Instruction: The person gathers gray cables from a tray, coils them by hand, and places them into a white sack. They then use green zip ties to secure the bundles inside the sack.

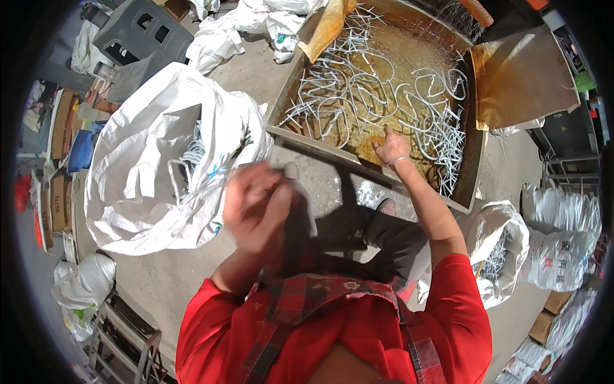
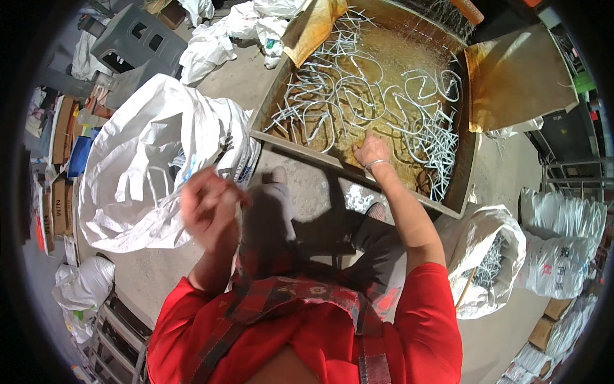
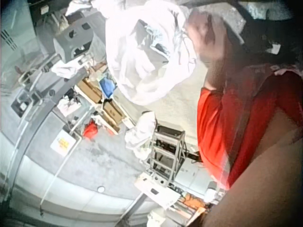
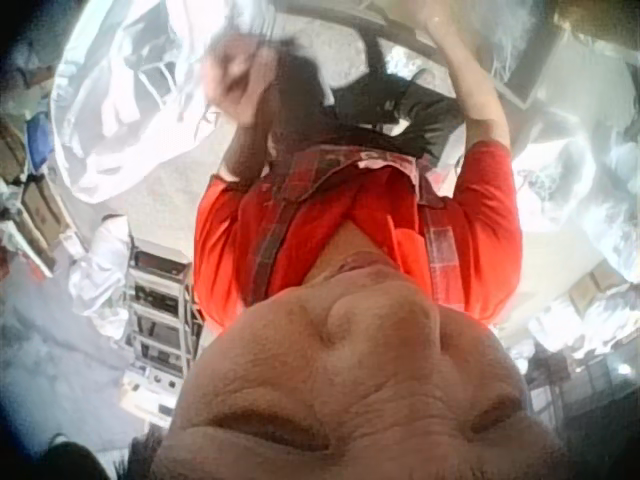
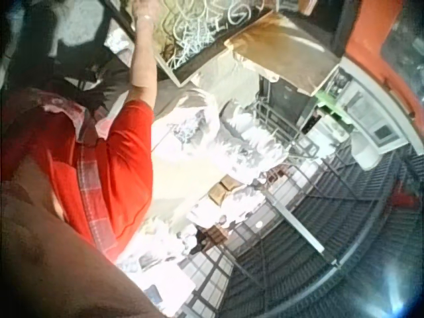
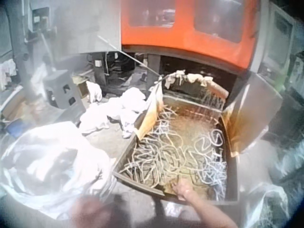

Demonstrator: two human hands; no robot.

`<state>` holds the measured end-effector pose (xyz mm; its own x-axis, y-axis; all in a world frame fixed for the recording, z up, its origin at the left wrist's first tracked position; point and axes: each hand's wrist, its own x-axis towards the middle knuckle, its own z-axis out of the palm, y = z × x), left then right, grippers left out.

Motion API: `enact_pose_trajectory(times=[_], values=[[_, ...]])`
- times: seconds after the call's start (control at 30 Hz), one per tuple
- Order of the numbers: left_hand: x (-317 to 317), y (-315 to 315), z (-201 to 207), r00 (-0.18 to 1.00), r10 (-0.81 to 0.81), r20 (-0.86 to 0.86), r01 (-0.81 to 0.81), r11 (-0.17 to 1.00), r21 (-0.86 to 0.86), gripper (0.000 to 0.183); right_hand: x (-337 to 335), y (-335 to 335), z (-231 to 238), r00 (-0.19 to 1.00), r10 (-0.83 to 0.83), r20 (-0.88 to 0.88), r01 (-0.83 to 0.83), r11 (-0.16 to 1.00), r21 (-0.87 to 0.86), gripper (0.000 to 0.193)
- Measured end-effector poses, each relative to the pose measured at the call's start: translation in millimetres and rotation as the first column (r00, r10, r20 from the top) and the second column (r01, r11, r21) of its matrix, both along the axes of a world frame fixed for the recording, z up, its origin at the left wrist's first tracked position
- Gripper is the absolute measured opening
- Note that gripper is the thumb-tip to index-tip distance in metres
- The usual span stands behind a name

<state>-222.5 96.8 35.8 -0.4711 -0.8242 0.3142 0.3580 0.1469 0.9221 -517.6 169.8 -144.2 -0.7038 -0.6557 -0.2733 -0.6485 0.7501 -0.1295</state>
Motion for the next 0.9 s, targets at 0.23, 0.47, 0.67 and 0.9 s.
enact_pose_trajectory(times=[0.23,0.47,0.67,0.9], values=[[-143.6,-50.3,-99.4,1.000,-0.026,0.001,0.023,0.910,0.414,0.021,-30.9,-53.2,-62.1,0.992,-0.110,0.067,0.095,0.977,0.192,0.108],[-180.0,-75.5,-141.4,0.985,0.015,0.171,-0.141,0.639,0.756,0.023,-42.0,-112.4,-124.7,0.998,-0.053,0.034,0.041,0.956,0.291,0.127],[-188.2,-86.4,-143.3,0.973,-0.051,0.226,-0.140,0.648,0.749,0.025,-76.8,-99.2,-158.8,0.997,-0.050,0.064,0.022,0.923,0.384,0.118],[-208.6,-95.7,-156.2,0.958,-0.081,0.276,-0.129,0.736,0.665,0.027,-107.3,-57.8,-110.4,0.981,-0.085,0.176,0.043,0.972,0.232,0.105]])
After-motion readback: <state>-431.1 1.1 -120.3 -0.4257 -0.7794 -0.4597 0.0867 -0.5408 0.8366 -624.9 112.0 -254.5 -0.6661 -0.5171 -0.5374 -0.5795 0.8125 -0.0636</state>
